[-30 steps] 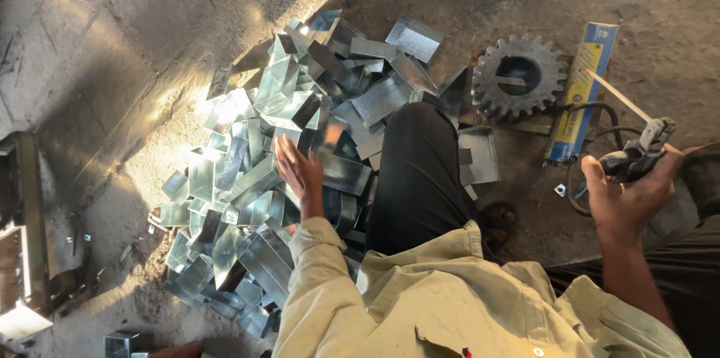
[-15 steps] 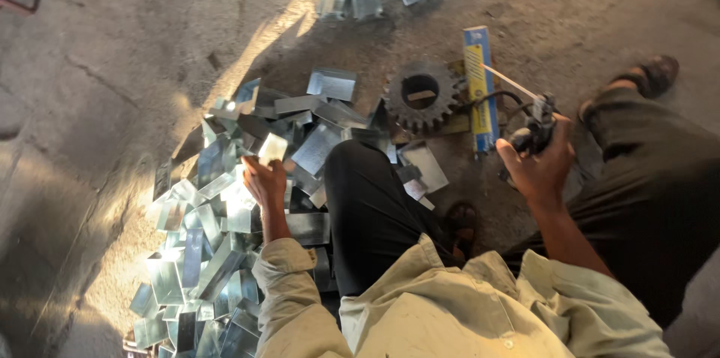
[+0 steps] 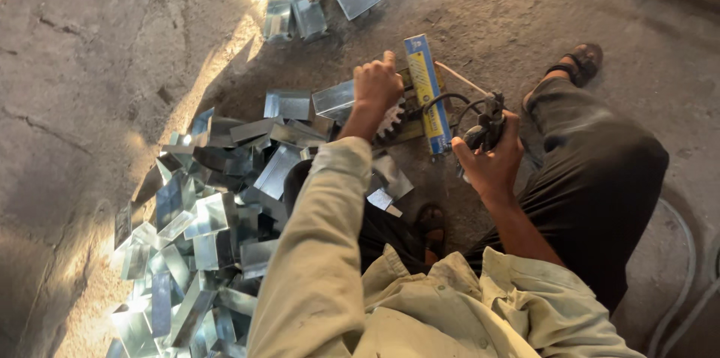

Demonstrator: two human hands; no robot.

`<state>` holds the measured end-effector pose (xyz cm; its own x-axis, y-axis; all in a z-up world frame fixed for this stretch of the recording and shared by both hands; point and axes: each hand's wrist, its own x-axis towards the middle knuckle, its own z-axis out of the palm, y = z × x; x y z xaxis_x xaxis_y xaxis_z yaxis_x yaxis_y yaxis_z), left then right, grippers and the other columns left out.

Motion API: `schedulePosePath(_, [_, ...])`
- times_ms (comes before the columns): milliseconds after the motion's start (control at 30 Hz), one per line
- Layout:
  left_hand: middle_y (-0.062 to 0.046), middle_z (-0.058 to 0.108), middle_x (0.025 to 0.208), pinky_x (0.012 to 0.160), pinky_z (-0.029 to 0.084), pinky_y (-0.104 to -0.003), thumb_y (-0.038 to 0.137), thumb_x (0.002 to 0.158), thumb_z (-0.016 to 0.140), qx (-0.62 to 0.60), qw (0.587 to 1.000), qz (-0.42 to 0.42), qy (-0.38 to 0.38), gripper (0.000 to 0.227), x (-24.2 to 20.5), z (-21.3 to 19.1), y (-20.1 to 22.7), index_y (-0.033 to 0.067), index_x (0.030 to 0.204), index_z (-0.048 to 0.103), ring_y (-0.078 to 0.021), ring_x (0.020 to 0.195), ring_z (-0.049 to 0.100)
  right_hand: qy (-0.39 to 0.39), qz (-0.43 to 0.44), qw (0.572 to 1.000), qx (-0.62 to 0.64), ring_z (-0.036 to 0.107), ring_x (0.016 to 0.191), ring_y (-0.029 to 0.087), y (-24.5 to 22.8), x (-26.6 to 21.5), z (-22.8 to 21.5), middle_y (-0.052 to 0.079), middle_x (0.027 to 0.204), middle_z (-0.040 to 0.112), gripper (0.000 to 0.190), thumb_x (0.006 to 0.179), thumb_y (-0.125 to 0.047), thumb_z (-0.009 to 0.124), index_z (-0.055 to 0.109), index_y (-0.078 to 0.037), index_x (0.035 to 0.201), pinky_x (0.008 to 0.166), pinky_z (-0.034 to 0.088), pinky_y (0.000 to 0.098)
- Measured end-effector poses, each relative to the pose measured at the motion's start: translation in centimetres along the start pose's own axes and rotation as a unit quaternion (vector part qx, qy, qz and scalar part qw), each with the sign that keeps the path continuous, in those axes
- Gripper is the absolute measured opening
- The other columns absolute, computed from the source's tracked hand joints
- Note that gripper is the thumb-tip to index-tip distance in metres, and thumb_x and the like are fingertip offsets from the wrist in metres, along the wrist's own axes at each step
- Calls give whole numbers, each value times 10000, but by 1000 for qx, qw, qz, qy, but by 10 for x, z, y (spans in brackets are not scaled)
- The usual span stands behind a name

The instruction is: The person sits on the floor and welds small rectangular metal pieces onto a larger gear-shaped metal component using a handheld welding torch. They repeatedly pick up pieces from a pile, position them on the gear, and apply welds, creating bright sparks.

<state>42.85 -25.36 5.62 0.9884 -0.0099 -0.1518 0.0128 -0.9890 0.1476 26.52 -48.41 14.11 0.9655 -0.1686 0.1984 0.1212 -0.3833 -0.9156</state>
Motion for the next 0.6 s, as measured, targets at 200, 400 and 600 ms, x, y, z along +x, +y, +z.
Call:
schedulePosePath(200, [-123, 590, 1348, 1031, 349, -600, 639, 796, 729, 9, 999, 48, 14, 853, -19, -29, 23, 98, 1399, 463, -292, 1276, 518, -10, -11, 1000, 22, 632, 714, 90, -7, 2, 1, 46, 930, 617, 566, 812, -98, 847, 477, -32, 1234, 584, 524, 262])
schedulePosePath(400, [-132, 503, 1433, 1037, 287, -672, 564, 775, 769, 0, 982, 56, 181, 905, -86, -35, -32, 128, 1472, 391, -309, 1366, 403, -37, -11, 998, 48, 629, 711, 105, -21, -2, 15, 59, 957, 660, 607, 811, -132, 862, 493, -8, 1276, 585, 515, 270])
schedulePosePath(600, [-148, 628, 1235, 998, 480, -489, 201, 921, 737, -126, 951, -28, 280, 390, -184, 20, -61, 91, 1274, 611, -333, 1151, 601, -43, -41, 998, 1, 666, 724, 141, -18, -4, 25, 84, 945, 656, 659, 768, -164, 876, 517, -10, 1299, 622, 556, 298])
